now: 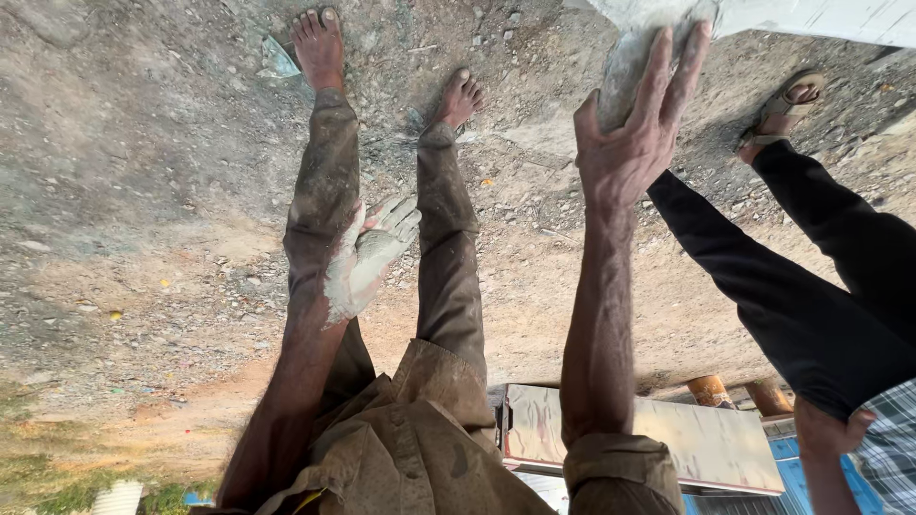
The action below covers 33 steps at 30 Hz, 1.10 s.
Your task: The person uses a trowel to smooth and finish the edges of a white concrete structure. They repeatedly scrape and level the surface along the frame edges, occasionally pausing to reposition.
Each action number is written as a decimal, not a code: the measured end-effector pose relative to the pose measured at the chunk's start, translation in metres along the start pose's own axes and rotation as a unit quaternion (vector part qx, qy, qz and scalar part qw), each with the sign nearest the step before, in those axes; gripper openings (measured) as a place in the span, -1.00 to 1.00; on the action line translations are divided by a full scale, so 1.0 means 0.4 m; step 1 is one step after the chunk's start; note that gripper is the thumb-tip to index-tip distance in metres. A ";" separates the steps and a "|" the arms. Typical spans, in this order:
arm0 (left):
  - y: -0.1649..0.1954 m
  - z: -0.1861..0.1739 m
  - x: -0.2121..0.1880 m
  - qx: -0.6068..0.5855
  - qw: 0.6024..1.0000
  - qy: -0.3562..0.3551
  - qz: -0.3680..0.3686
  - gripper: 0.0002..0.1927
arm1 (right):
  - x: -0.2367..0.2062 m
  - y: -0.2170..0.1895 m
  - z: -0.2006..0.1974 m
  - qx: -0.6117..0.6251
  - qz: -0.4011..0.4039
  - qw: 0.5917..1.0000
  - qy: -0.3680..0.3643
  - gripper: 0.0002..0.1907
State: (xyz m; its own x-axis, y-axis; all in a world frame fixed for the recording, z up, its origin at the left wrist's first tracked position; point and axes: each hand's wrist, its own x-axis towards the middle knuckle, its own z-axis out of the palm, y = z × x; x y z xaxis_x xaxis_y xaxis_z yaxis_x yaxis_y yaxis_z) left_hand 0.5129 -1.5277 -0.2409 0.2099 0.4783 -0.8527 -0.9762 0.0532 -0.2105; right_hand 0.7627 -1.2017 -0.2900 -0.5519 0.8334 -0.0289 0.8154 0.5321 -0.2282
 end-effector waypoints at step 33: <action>-0.022 0.010 0.021 -0.001 1.000 -0.010 0.008 -0.18 | 0.044 -0.004 -0.010 -0.012 0.046 0.997 -0.068 0.03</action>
State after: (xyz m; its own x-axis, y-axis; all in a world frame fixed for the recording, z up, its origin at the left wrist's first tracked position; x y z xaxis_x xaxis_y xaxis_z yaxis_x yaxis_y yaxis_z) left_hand 0.5229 -1.5208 -0.2443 0.1939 0.4972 -0.8457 -0.9791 0.0439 -0.1986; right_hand 0.7523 -1.1871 -0.2864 -0.4926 0.8513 -0.1805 0.8664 0.4601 -0.1943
